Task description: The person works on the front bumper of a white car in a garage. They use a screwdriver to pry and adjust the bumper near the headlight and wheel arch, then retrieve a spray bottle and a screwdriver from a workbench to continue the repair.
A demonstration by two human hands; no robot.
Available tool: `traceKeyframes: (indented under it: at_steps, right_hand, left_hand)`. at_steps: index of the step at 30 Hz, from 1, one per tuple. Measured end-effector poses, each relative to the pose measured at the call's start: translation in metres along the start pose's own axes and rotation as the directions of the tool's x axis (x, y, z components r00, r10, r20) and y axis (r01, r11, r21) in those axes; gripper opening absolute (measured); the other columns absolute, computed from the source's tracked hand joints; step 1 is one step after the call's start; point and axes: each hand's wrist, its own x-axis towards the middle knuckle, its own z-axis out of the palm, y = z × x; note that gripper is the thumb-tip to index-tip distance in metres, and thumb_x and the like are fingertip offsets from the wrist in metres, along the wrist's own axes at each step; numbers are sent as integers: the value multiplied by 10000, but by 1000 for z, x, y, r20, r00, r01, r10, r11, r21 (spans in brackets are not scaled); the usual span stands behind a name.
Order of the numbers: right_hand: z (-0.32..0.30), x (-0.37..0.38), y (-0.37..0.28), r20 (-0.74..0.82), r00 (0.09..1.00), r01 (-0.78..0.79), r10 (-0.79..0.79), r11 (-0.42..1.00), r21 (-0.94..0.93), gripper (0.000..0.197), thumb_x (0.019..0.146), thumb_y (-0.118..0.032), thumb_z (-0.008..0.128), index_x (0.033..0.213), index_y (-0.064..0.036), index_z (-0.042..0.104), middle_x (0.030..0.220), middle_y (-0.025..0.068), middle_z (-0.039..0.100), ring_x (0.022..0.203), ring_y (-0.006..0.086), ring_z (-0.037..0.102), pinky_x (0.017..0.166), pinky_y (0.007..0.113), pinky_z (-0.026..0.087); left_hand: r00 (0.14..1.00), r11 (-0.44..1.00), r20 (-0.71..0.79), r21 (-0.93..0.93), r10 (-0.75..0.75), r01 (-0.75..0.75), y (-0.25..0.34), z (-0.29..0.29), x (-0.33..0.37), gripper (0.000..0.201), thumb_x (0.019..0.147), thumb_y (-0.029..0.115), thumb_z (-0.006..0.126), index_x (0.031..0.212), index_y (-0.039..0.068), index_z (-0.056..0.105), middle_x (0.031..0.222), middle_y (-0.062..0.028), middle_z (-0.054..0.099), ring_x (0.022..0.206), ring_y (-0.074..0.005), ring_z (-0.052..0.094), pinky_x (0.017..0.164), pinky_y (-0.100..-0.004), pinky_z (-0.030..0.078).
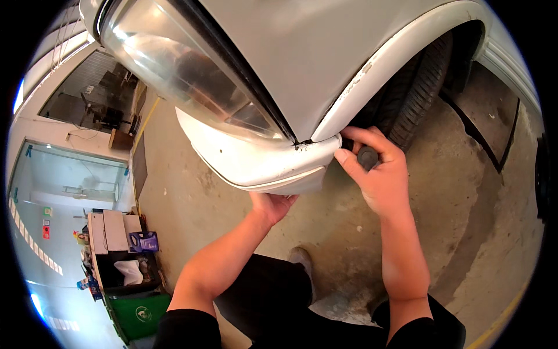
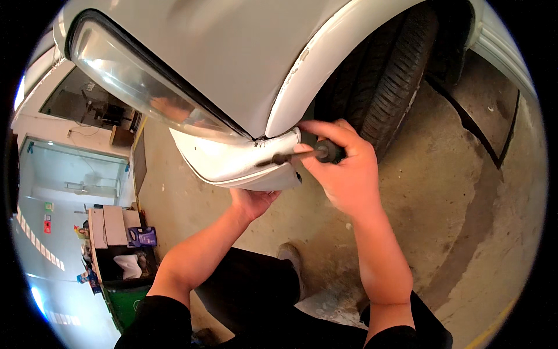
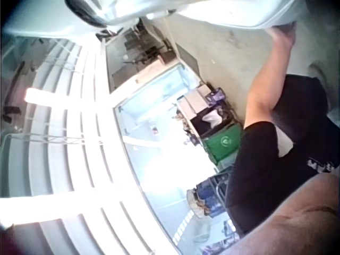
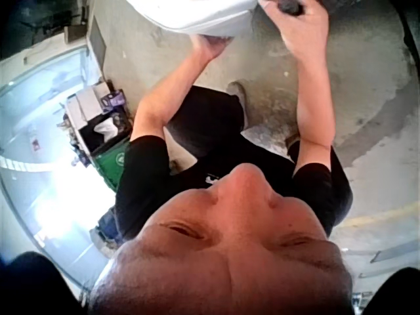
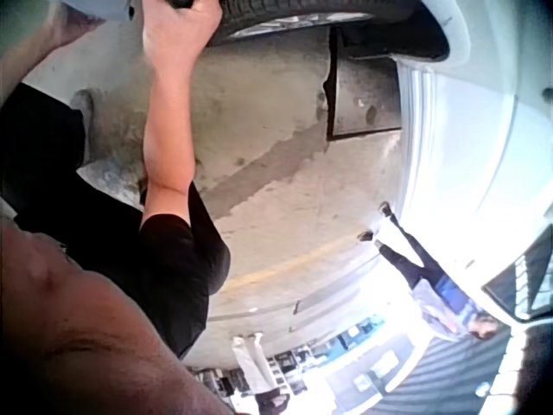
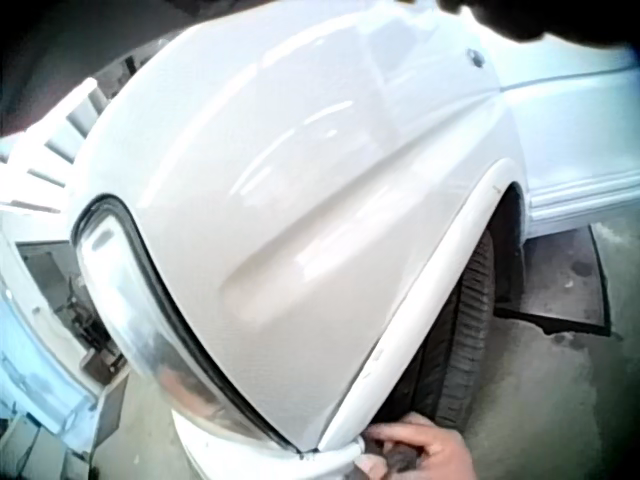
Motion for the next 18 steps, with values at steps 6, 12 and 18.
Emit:
traceKeyframes:
  at_steps: [6, 12, 18]
  right_hand:
    - [-1, 3, 5, 43, 999, 8, -12, 995, 95, 258, 832, -23, 786, 1085, -16, 733, 904, 19, 601, 807, 98, 532, 732, 257, 446]
    - [3, 6, 3, 65, 998, 3, -11, 992, 124, 220, 841, -12, 769, 1054, -8, 713, 939, 29, 619, 821, 103, 549, 744, 258, 455]
    - [2, 4, 0, 38, 996, -80, 75, 988, 134, 215, 872, -85, 785, 1055, -6, 706, 993, 32, 648, 874, 114, 582, 800, 264, 481]
  left_hand:
    - [1000, 1000, -11, -6, -6, 6, 0, 4, 1, 738, 959, 657, 433, 1480, 135, 471, 1480, -100, 496, 1329, -293, 484, 1113, -480, 413]
    - [999, 998, -47, -57, -27, 24, 2, 7, -2, 702, 959, 649, 418, 1441, 151, 528, 1480, -63, 519, 1319, -277, 480, 1101, -454, 390]
    - [999, 996, 38, -79, -36, 39, 2, 24, -5, 639, 955, 620, 456, 1425, 193, 522, 1431, -74, 538, 1295, -283, 505, 1099, -483, 413]
